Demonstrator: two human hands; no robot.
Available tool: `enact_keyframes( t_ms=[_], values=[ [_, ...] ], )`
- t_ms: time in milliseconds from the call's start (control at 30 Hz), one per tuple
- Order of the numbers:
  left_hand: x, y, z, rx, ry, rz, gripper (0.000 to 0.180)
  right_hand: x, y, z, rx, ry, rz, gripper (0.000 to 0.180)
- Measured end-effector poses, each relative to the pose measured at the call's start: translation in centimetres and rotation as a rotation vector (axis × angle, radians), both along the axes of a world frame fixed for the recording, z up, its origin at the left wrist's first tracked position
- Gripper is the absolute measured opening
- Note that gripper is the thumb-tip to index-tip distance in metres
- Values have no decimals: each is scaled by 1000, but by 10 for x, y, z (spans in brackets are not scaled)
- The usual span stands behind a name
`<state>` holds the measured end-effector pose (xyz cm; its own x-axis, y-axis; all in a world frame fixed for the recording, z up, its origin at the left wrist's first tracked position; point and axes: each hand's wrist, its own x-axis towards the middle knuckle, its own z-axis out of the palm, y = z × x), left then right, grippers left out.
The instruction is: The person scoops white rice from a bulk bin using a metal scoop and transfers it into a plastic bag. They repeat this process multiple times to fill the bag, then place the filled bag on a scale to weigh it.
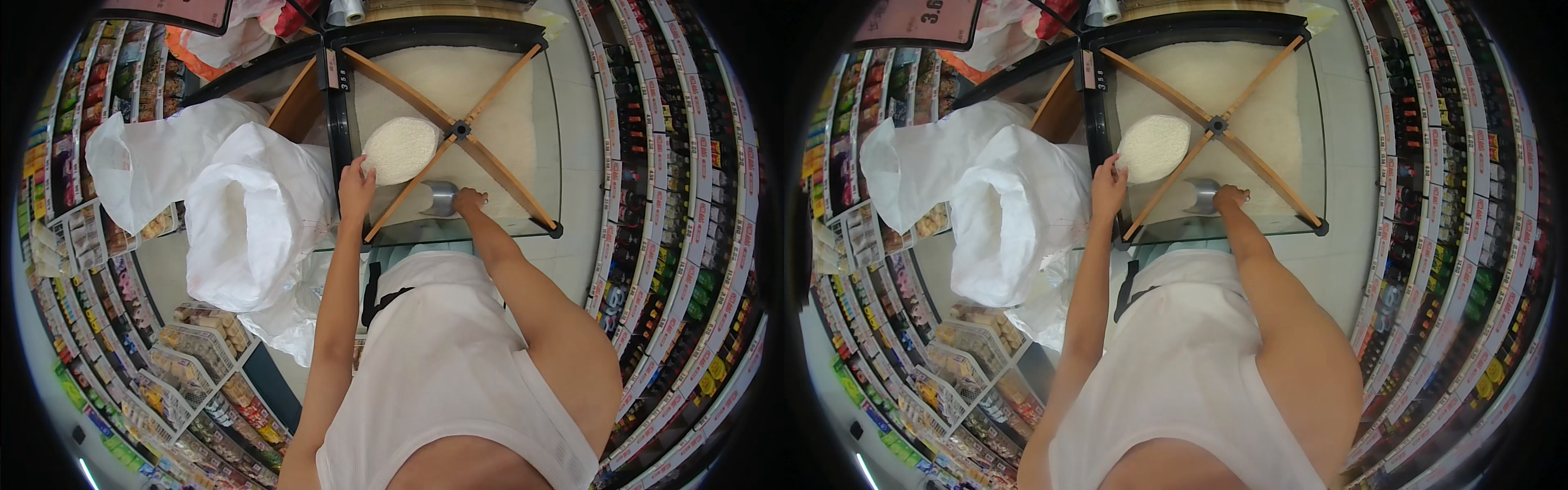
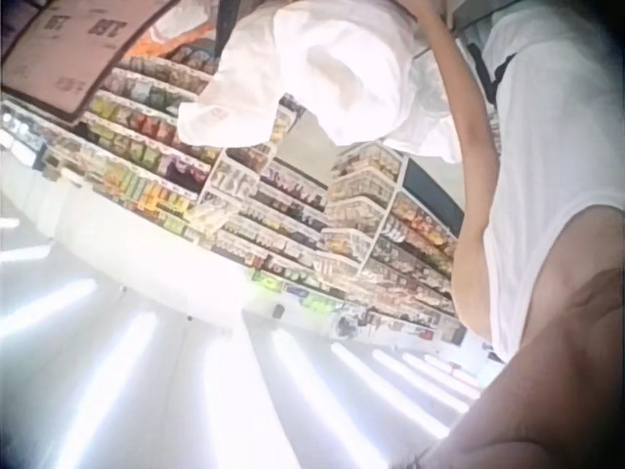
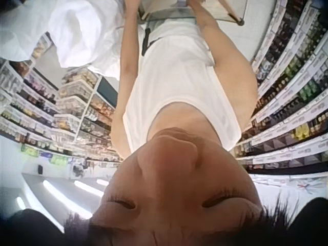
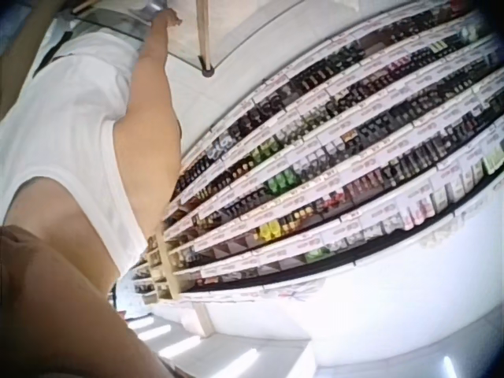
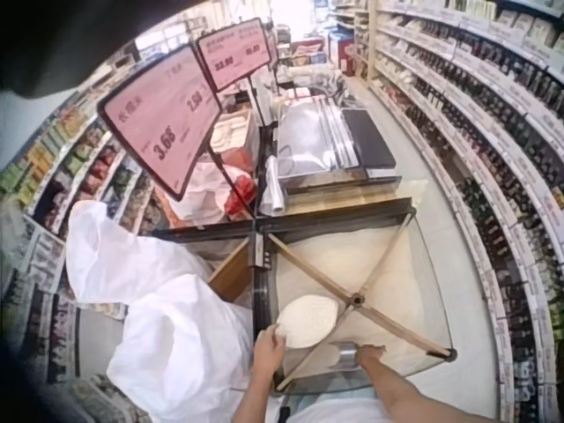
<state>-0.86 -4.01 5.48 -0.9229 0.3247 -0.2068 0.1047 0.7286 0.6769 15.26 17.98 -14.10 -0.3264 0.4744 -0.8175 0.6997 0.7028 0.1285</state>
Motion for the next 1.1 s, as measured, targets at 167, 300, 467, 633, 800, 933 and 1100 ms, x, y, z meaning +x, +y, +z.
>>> enact_keyframes(
  t_ms=[167,300,467,633,800,933,1100],
  values=[
    [-8,-17,-24,86,-47,42,38,36,27,16,17,178,37,35],
    [-20,-10,-26,52,-79,42,38,70,59,16,-47,265,4,35],
    [-23,-6,-32,-40,1,11,39,98,82,32,-86,468,66,31],
    [-24,-5,-42,-30,104,1,37,111,95,72,-221,640,56,31],
    [-28,0,-30,-137,69,-20,37,113,89,139,-208,774,-37,27],
    [-33,9,-21,-204,119,-43,37,121,94,158,-140,888,-28,23],
    [-42,12,-18,-124,163,-71,36,120,97,175,-136,861,-223,23]
  ],
)
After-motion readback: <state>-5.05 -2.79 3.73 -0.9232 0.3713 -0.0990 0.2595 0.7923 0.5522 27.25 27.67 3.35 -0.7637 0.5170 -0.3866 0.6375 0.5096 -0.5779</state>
